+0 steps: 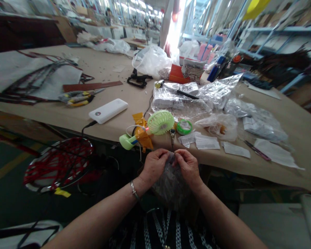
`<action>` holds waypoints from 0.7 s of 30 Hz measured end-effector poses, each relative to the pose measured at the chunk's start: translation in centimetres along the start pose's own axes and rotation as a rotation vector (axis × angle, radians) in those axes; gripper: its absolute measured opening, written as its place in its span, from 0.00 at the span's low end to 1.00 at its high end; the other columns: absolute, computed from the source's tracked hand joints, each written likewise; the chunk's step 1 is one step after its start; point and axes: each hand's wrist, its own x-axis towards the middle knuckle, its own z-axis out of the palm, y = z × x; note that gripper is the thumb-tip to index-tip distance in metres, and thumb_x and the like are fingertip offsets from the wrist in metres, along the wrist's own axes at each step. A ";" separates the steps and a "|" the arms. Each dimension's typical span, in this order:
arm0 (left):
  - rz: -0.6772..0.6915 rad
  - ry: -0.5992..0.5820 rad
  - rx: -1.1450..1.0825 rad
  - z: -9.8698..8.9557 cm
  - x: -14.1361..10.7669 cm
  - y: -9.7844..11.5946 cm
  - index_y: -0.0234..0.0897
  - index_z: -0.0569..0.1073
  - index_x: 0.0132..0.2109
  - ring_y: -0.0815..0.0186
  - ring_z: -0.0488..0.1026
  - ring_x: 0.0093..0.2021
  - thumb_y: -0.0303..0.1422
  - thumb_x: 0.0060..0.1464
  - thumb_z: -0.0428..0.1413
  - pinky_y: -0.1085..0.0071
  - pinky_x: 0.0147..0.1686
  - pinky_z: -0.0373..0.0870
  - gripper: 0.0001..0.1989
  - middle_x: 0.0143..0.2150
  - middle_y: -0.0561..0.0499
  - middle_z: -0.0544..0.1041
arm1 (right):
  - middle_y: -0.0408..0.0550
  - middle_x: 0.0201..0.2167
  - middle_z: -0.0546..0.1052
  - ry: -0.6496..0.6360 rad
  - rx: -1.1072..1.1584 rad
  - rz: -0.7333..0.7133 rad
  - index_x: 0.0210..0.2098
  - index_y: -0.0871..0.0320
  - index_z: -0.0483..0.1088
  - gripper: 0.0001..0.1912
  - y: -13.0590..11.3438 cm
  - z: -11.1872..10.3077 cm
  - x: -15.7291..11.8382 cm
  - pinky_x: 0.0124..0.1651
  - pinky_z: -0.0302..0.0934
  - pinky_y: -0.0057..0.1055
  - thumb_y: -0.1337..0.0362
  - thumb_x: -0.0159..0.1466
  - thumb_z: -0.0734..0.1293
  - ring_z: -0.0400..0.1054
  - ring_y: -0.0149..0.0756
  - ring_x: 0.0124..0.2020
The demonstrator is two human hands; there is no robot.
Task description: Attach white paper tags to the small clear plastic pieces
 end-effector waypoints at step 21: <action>-0.010 0.025 -0.041 0.2 0.9 0.6 0.33 0.76 0.29 0.69 0.69 0.26 0.31 0.48 0.52 0.76 0.28 0.65 0.09 0.25 0.52 0.76 | 0.37 0.17 0.68 -0.039 -0.030 0.073 0.25 0.58 0.66 0.08 -0.5 0.4 1.8 0.24 0.59 0.24 0.60 0.55 0.66 0.63 0.27 0.19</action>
